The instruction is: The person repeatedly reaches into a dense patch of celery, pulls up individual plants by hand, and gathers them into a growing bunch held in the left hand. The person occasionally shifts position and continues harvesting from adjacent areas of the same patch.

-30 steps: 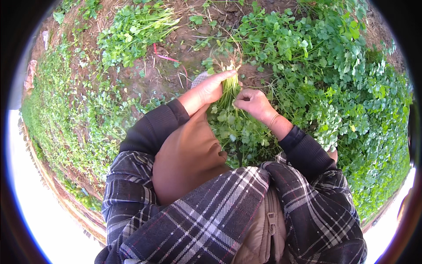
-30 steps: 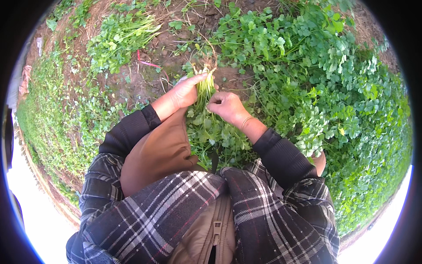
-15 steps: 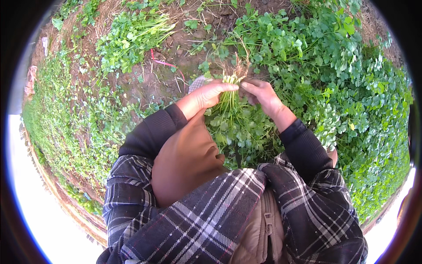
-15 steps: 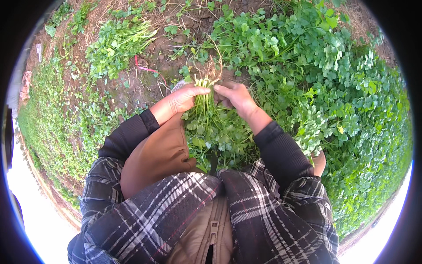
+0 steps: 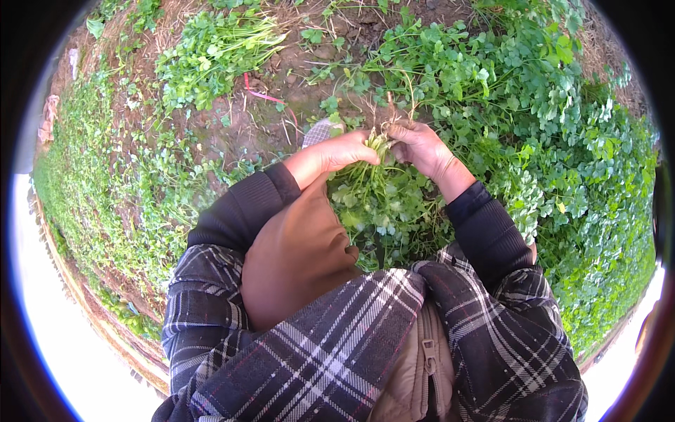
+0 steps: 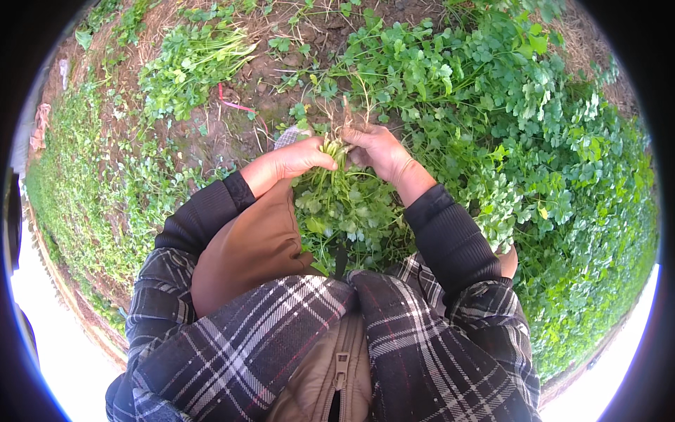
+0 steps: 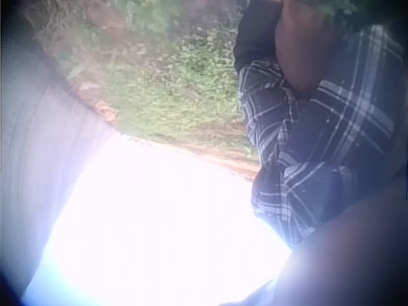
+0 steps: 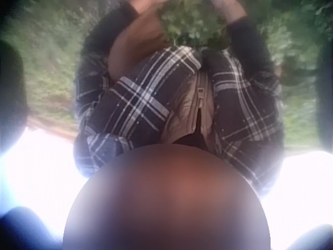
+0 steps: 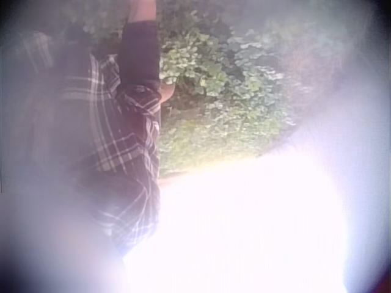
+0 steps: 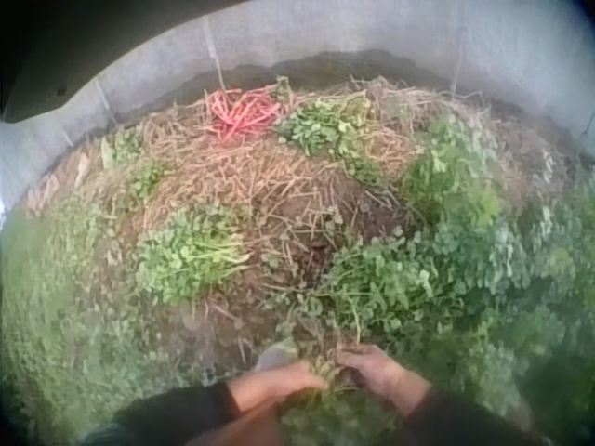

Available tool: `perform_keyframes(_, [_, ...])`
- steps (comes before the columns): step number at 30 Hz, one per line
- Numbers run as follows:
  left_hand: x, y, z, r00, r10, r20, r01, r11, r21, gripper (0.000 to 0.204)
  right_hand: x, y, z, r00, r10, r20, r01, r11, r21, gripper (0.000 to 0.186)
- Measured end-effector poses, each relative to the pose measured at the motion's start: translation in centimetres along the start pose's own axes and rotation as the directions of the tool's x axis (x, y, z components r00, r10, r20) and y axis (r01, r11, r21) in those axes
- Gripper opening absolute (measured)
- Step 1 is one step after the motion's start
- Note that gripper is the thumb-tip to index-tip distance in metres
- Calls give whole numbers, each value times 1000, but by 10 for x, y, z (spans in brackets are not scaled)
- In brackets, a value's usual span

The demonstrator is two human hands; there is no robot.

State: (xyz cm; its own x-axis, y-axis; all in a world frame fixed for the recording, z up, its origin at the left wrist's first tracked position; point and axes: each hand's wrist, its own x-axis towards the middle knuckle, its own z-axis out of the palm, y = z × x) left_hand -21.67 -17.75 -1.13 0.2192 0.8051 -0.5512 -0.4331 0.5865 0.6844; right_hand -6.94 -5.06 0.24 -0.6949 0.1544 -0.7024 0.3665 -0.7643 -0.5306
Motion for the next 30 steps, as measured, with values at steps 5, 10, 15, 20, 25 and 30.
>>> perform_keyframes(5, [-2, 4, 0, 1000, -21, -17, 19, 991, -130, 45, -5, -5, 13, 997, -81, 14, 79, 992, 96, 27])
perform_keyframes(10, [-1, 3, 3, 998, -37, -44, 33, 997, -74, 46, -2, -6, 22, 980, -172, -102, 161, 981, -109, 23])
perform_keyframes(15, [0, 5, 4, 991, -86, -99, 74, 990, -121, 47, 3, -13, 20, 978, -57, -199, 29, 990, -141, 14])
perform_keyframes(20, [-3, 8, 1, 999, -21, 42, 25, 993, -115, 44, 6, -17, 25, 988, -81, -130, 38, 950, -310, 13])
perform_keyframes(25, [-1, 6, 0, 1000, -24, -13, 22, 991, -134, 40, 8, -19, 24, 961, -126, -247, 79, 978, -191, 20])
perform_keyframes(30, [5, 3, 0, 993, 27, 114, -12, 992, -124, 40, 5, -24, 19, 970, -207, -129, 199, 977, -70, 20])
